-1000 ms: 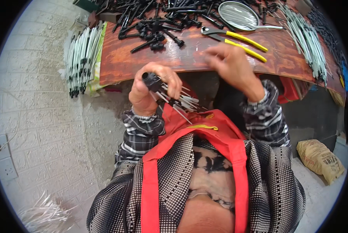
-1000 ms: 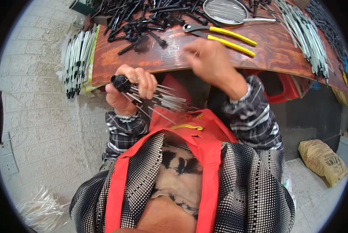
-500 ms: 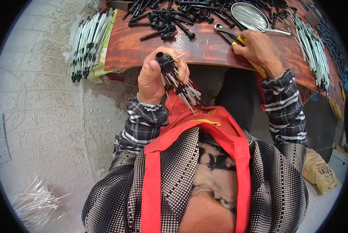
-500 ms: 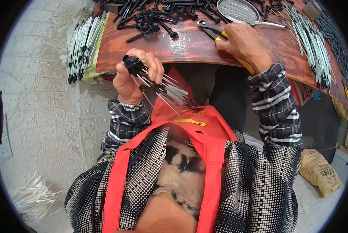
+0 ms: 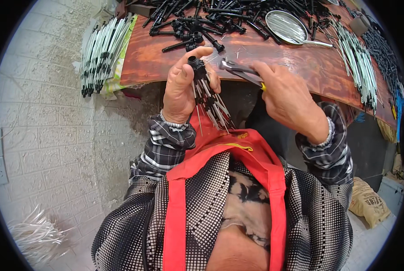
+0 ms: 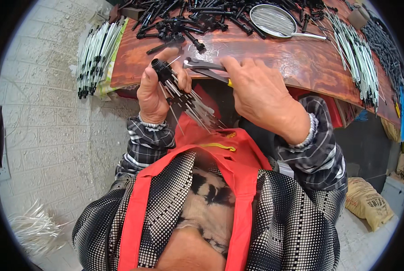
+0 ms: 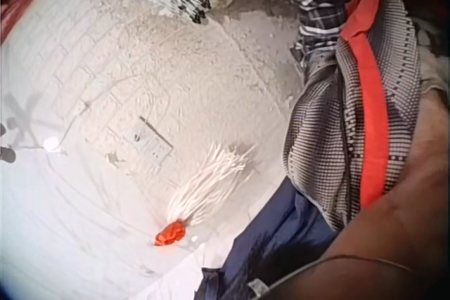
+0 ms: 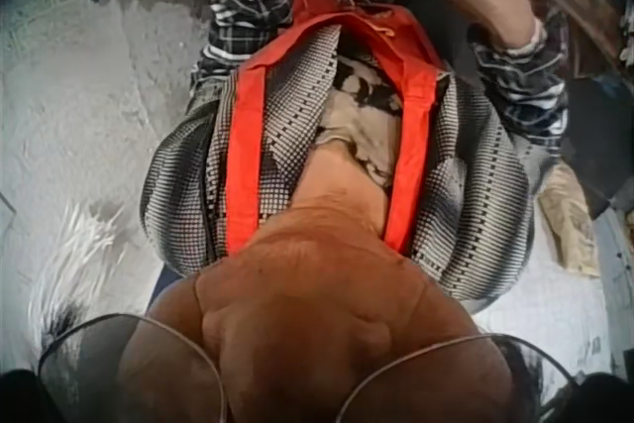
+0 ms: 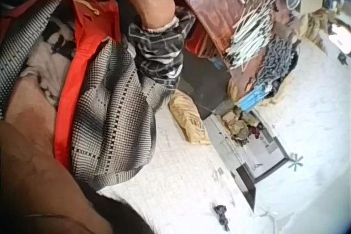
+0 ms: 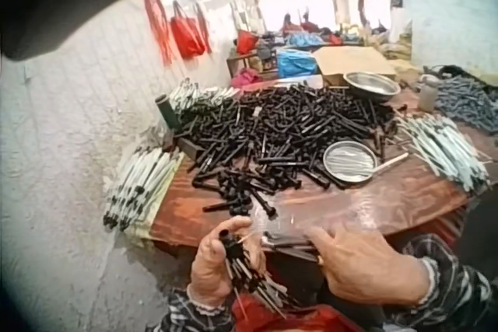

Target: Assembling small mechanical or electrical components using hands and a crimping tool.

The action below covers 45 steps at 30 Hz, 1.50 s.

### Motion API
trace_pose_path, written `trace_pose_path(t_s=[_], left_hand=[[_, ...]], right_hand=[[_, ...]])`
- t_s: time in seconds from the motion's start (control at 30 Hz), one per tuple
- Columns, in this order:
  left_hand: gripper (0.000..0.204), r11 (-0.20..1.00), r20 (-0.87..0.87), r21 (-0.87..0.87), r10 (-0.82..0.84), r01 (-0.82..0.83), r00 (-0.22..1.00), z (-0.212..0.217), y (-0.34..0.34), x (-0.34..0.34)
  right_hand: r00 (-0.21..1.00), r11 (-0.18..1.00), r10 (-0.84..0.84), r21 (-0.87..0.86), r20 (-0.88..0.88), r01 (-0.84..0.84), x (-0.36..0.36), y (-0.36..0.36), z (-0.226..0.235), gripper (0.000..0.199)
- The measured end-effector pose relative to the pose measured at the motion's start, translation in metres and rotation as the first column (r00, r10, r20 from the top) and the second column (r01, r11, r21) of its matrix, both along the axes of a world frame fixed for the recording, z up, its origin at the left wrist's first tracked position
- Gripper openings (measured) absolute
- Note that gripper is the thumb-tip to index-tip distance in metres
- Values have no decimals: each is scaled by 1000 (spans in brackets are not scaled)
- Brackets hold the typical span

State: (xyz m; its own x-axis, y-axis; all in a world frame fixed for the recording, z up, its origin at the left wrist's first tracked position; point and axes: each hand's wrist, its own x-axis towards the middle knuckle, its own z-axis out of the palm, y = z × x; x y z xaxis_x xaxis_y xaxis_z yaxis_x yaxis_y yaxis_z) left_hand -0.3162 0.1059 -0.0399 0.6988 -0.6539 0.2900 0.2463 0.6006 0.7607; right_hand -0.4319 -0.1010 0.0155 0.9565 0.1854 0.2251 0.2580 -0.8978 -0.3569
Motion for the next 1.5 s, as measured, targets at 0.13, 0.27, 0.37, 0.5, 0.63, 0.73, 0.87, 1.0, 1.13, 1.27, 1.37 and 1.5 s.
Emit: trace_pose_path(t_s=[0.13,0.27,0.37,0.5,0.63,0.73,0.87,1.0,1.13,1.27,1.37,1.5], left_hand=[[65,1000,-23,2,-13,14,1000,0,-1,-4],[67,999,-27,38,-21,22,999,0,2,-6],[67,999,-44,39,-19,20,999,-1,3,-6],[66,999,-26,27,-25,26,999,-2,3,-5],[66,999,-37,32,-25,26,999,-3,2,-6],[65,999,-27,34,-25,26,999,-2,2,-5],[66,999,-24,38,-20,21,1000,-6,2,-3],[66,999,-18,38,-14,15,1000,-10,1,0],[65,999,-36,32,-8,10,999,-9,1,-1],[65,999,-52,33,-6,7,999,-10,2,-1],[64,999,-45,39,1,1,999,-11,2,1],[60,998,-35,50,39,-37,999,-11,-1,2]], right_hand=[[988,946,-152,-283,36,156,8,12,10,51],[967,916,-135,-344,214,204,11,16,11,51],[948,894,-110,-386,300,226,14,18,12,53],[928,869,-131,-410,348,277,14,21,11,53],[922,861,-161,-407,352,305,15,21,7,53],[919,850,-172,-418,355,320,15,22,6,53],[915,849,-174,-415,364,327,17,20,3,52],[897,855,-158,-397,412,333,22,18,-4,51],[880,855,-149,-389,451,343,25,19,-5,51],[877,853,-155,-385,456,351,27,18,-8,50],[883,852,-166,-388,438,353,27,19,-10,48],[900,850,-197,-389,390,354,27,21,-9,45]])
